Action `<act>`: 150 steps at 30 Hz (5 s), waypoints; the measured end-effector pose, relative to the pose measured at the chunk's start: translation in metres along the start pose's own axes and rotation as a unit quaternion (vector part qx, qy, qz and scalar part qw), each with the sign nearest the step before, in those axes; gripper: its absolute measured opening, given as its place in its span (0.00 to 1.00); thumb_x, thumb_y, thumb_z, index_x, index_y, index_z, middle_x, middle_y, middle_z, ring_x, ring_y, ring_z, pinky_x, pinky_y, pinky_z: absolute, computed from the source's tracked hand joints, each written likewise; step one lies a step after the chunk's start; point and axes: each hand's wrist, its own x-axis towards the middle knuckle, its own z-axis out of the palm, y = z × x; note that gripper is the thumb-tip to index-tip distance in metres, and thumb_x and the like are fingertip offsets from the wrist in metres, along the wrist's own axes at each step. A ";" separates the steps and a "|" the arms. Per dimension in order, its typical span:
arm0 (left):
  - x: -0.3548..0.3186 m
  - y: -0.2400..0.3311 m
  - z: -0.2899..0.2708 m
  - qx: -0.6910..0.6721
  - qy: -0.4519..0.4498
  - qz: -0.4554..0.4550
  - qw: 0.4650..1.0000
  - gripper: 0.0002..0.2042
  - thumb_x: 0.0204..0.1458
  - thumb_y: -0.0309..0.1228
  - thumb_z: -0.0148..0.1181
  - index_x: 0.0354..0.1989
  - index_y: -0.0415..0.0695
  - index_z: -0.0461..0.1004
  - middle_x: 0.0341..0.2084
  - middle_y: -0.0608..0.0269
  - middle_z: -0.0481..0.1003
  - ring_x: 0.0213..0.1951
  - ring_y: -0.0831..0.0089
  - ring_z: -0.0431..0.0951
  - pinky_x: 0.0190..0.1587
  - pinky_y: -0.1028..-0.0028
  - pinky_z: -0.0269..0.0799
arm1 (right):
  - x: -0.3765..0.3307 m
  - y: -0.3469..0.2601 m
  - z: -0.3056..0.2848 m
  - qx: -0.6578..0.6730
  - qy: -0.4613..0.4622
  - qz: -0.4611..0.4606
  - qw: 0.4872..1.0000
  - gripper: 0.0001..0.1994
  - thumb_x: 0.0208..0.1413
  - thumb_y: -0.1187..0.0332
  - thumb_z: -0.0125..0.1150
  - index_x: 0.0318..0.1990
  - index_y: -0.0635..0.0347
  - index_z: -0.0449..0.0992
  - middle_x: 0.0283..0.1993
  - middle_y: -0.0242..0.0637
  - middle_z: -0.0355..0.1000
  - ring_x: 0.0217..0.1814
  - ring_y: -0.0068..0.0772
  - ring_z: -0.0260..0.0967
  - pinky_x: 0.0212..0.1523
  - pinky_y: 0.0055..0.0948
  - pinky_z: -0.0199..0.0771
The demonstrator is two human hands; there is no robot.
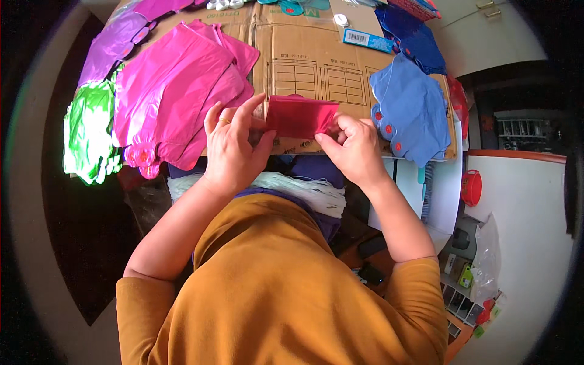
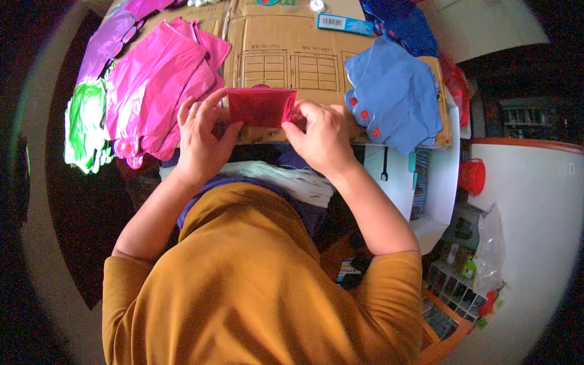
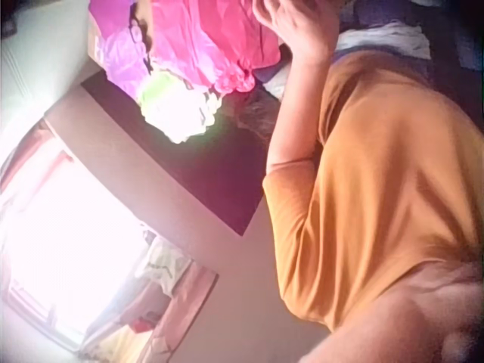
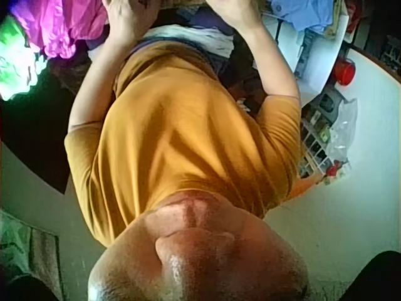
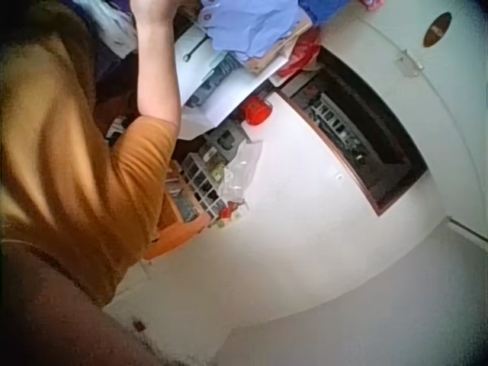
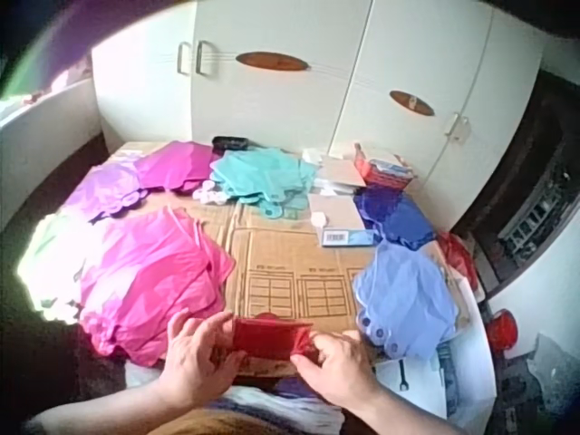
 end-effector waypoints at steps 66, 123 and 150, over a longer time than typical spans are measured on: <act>0.001 0.014 0.023 0.147 -0.148 0.131 0.969 0.45 0.51 0.60 0.57 0.73 0.47 0.53 0.70 0.35 0.50 0.72 0.43 0.50 0.71 0.51 0.47 | 0.003 0.015 -0.002 -0.238 -0.135 -0.148 0.950 0.35 0.64 0.53 0.53 0.74 0.54 0.52 0.78 0.35 0.47 0.80 0.42 0.41 0.77 0.55 0.32; -0.019 0.025 -0.002 -0.679 -0.038 -0.339 0.651 0.11 0.66 0.33 0.54 0.44 0.38 0.78 0.38 0.59 0.82 0.40 0.72 0.83 0.47 0.69 0.80 | -0.021 -0.022 0.003 0.499 -0.138 0.186 0.835 0.09 0.59 0.67 0.66 0.42 0.62 0.83 0.36 0.30 0.81 0.35 0.18 0.74 0.38 0.21 0.73; 0.219 0.010 0.131 0.061 -0.032 0.089 0.994 0.17 0.46 0.39 0.69 0.43 0.47 0.79 0.45 0.56 0.74 0.48 0.55 0.75 0.50 0.61 0.73 | 0.145 0.135 -0.168 0.278 0.121 0.181 0.936 0.10 0.54 0.62 0.71 0.39 0.57 0.84 0.34 0.26 0.80 0.30 0.12 0.69 0.29 0.19 0.62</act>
